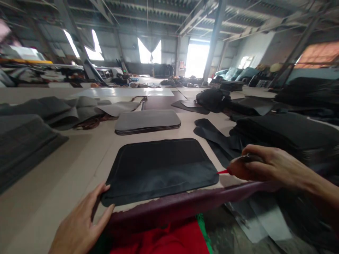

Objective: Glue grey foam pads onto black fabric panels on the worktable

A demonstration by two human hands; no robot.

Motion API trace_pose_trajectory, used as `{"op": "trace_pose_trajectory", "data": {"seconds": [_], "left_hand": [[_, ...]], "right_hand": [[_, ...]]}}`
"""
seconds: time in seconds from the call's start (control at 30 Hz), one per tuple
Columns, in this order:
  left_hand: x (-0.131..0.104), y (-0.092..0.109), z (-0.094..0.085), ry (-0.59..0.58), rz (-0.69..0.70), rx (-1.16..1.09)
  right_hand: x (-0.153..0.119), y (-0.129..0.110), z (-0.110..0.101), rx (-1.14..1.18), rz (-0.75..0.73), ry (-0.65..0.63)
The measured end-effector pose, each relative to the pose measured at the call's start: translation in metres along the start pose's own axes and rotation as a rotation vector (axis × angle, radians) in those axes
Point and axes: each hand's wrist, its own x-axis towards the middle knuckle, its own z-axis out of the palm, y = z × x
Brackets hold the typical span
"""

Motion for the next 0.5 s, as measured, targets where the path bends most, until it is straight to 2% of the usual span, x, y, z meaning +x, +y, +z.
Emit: {"op": "trace_pose_trajectory", "data": {"seconds": [0.13, 0.2, 0.27, 0.33, 0.4, 0.5], "left_hand": [[0.000, 0.001, 0.000, 0.048, 0.055, 0.006], [0.000, 0.001, 0.000, 0.061, 0.068, 0.013], [0.000, 0.001, 0.001, 0.077, 0.076, 0.022], [-0.001, -0.002, 0.003, 0.100, 0.088, 0.026], [-0.003, -0.007, 0.009, 0.121, 0.104, 0.028], [-0.008, -0.021, 0.022, 0.152, 0.130, 0.015]], "right_hand": [[-0.011, 0.029, 0.005, 0.270, 0.137, 0.094], [-0.013, 0.043, 0.013, 0.441, 0.227, 0.249], [-0.010, 0.053, 0.024, 0.755, 0.318, 0.462], [0.000, 0.057, 0.038, 1.161, 0.374, 0.625], [0.016, 0.054, 0.052, 1.488, 0.406, 0.700], [0.049, 0.040, 0.067, 1.666, 0.393, 0.745]]}}
